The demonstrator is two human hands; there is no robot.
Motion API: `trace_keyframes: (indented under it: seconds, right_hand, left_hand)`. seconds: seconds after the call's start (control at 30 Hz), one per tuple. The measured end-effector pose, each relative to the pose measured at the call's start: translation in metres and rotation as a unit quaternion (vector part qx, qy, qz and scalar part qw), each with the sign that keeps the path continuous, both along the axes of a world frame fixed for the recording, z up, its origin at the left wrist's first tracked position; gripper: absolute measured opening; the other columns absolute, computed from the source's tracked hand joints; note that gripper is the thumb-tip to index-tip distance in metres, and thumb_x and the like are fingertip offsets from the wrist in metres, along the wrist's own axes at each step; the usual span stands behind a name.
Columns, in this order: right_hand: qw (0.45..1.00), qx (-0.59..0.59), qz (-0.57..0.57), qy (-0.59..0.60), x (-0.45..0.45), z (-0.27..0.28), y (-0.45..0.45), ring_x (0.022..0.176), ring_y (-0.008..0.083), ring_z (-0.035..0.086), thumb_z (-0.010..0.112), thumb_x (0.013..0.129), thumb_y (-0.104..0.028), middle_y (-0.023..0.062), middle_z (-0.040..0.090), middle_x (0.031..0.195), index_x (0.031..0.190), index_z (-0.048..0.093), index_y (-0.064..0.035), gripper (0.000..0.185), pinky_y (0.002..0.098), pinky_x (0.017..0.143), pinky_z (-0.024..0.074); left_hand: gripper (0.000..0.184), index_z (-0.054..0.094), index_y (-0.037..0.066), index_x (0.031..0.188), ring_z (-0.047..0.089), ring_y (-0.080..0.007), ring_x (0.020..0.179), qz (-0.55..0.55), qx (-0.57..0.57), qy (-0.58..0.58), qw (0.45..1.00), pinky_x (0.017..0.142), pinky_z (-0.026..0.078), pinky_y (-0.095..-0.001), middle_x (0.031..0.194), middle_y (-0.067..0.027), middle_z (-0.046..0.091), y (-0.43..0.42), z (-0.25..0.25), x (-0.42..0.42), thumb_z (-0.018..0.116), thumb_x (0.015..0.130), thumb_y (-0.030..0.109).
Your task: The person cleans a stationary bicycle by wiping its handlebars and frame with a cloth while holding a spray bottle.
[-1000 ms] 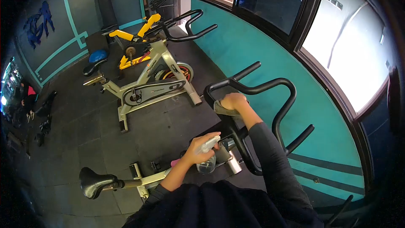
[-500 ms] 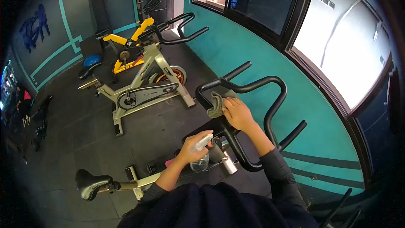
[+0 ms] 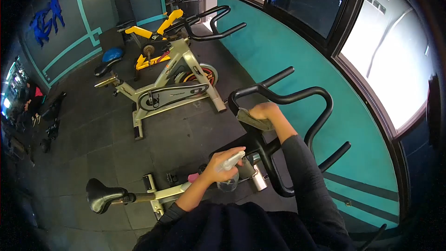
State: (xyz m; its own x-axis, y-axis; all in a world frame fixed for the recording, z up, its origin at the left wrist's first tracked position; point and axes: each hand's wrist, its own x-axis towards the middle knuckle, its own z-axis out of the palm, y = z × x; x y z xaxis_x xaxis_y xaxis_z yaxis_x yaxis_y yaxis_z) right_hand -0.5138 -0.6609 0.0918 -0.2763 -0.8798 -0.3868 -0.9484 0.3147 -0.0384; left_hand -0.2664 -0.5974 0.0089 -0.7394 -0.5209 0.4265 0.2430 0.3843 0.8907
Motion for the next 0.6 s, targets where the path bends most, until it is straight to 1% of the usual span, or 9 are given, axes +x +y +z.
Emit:
trace_keyframes:
  seconds: [0.07,0.1,0.17,0.3,0.37,0.47,0.5,0.57,0.6]
  right_hand:
    - [0.988,0.091,-0.048,-0.116,-0.011,-0.012,-0.015,0.107,0.0289,0.061,0.041,0.088,-0.038,0.0167,0.063,0.116,0.113,0.066,-0.0039,0.048,0.0401,0.089,0.0455]
    - [0.988,0.09,-0.047,-0.117,-0.007,-0.004,-0.016,0.107,0.0289,0.061,0.041,0.088,-0.038,0.0167,0.063,0.116,0.113,0.066,-0.0039,0.048,0.0401,0.089,0.0455]
    - [0.974,0.159,-0.077,-0.14,0.0,0.012,-0.013,0.124,0.0329,0.049,0.037,0.088,-0.028,0.017,0.047,0.138,0.13,0.052,-0.0026,0.051,0.0393,0.099,0.0397]
    - [0.983,0.126,-0.063,-0.115,-0.007,-0.009,-0.016,0.121,0.0329,0.052,0.039,0.087,-0.029,0.0184,0.051,0.134,0.126,0.055,-0.0027,0.05,0.0412,0.097,0.0419]
    - [0.998,0.006,-0.043,0.035,-0.001,-0.015,-0.009,0.104,0.0297,0.062,0.044,0.086,-0.035,0.0168,0.062,0.118,0.112,0.065,-0.0024,0.047,0.0405,0.087,0.0468]
    - [0.992,-0.09,-0.02,0.08,0.019,-0.003,0.015,0.096,0.0295,0.064,0.042,0.087,-0.035,0.0156,0.065,0.111,0.097,0.069,-0.0037,0.042,0.0436,0.085,0.0471]
    - [0.992,-0.09,-0.021,0.08,0.022,-0.007,0.023,0.096,0.0295,0.064,0.042,0.087,-0.035,0.0156,0.065,0.111,0.097,0.069,-0.0037,0.042,0.0436,0.085,0.0471]
    - [0.965,-0.236,0.042,0.111,0.027,-0.016,0.041,0.09,0.028,0.063,0.043,0.087,-0.033,0.0129,0.067,0.101,0.09,0.068,-0.0061,0.037,0.0465,0.081,0.0465]
    - [0.964,-0.236,0.04,0.112,0.027,-0.023,0.05,0.09,0.028,0.063,0.043,0.087,-0.033,0.0129,0.067,0.101,0.09,0.068,-0.0061,0.037,0.0465,0.081,0.0465]
  left_hand:
    - [0.063,0.052,0.005,0.129,0.065,-0.0172,0.08,0.004,0.002,-0.003,1.0,0.074,0.052,-0.0304,0.088,-0.007,0.067,0.001,0.004,0.0,0.057,0.066,-0.004]
    - [0.063,0.052,0.005,0.129,0.065,-0.0174,0.08,0.006,0.004,-0.004,1.0,0.074,0.052,-0.0305,0.087,-0.007,0.067,0.001,0.006,0.0,0.057,0.066,-0.004]
    - [0.064,0.052,0.005,0.129,0.065,-0.0176,0.08,0.005,-0.001,-0.001,1.0,0.075,0.052,-0.031,0.087,-0.0072,0.066,0.0,0.004,0.0,0.056,0.066,-0.005]
    - [0.064,0.052,0.004,0.129,0.065,-0.0181,0.081,0.009,0.006,-0.006,1.0,0.076,0.052,-0.0324,0.087,-0.0078,0.065,0.0,0.004,-0.001,0.054,0.066,-0.007]
    - [0.065,0.052,0.004,0.129,0.064,-0.0182,0.081,0.0,0.011,0.011,1.0,0.077,0.052,-0.0328,0.087,-0.0081,0.065,-0.001,0.001,-0.002,0.053,0.066,-0.007]
    - [0.066,0.051,0.004,0.13,0.064,-0.0182,0.082,-0.004,0.012,0.016,1.0,0.078,0.051,-0.0329,0.087,-0.0085,0.065,-0.002,0.0,-0.003,0.052,0.065,-0.008]
    - [0.065,0.052,0.007,0.129,0.063,-0.0172,0.08,0.003,0.013,0.021,1.0,0.076,0.051,-0.0305,0.086,-0.0069,0.065,-0.001,0.002,-0.003,0.054,0.065,-0.007]
    - [0.065,0.054,0.01,0.128,0.062,-0.0155,0.077,0.01,0.009,0.029,0.999,0.073,0.05,-0.0277,0.085,-0.0047,0.065,0.0,0.003,-0.003,0.056,0.064,-0.005]
    - [0.065,0.054,0.01,0.128,0.062,-0.0155,0.077,0.008,0.008,0.029,1.0,0.073,0.05,-0.0277,0.085,-0.0047,0.065,0.001,0.004,-0.003,0.056,0.064,-0.005]
